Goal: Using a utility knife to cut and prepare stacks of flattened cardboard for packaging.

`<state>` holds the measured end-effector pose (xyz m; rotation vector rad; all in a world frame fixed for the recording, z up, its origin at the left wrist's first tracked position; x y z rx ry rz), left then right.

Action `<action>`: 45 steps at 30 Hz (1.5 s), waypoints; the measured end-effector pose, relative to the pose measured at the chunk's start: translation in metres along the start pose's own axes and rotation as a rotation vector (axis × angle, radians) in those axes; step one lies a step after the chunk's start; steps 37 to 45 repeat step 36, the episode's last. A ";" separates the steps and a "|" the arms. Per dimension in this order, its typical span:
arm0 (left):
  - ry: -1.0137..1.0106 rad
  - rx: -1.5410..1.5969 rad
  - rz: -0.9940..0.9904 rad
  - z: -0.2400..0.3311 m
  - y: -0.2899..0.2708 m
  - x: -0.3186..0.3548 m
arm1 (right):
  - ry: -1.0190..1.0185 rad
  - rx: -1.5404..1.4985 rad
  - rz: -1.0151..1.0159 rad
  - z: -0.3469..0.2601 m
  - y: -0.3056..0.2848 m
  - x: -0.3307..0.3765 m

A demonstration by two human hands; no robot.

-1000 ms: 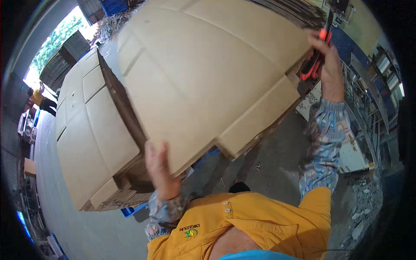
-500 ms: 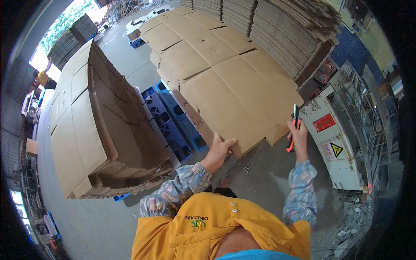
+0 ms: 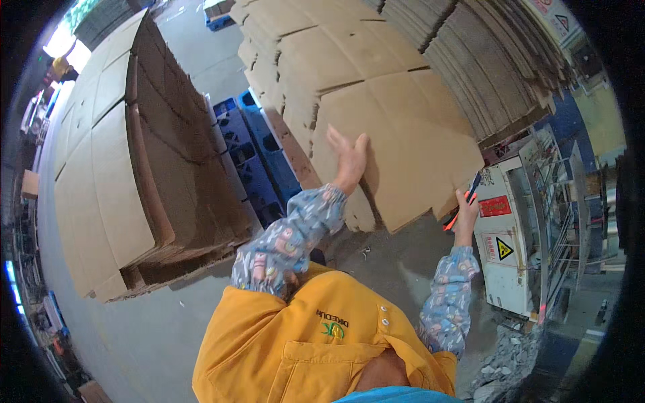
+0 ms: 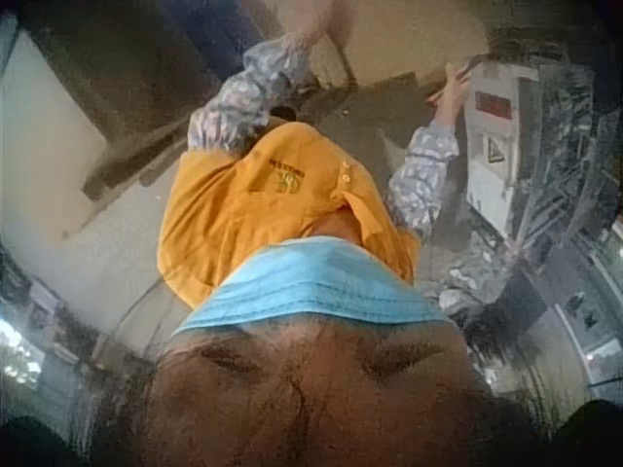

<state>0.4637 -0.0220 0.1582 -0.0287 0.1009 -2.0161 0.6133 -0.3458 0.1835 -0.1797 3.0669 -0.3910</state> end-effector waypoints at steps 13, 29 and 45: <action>0.158 -0.470 0.057 0.010 -0.002 -0.019 | 0.085 -0.237 0.161 0.007 -0.010 0.010; -0.278 0.060 -1.470 0.035 0.223 0.233 | 0.204 -1.137 0.048 0.030 -0.100 0.009; -0.629 0.200 -1.569 0.033 0.291 0.307 | 0.138 -1.142 0.090 0.039 -0.179 -0.007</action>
Point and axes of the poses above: each hand's wrist, its own x-axis away from the middle knuckle, its own y-axis out of the palm, z = x × y, the point moved 6 cm from there along -x, towards the middle knuckle, and after that the axes turned 3 degrees about -x, right-handed, at the moved point
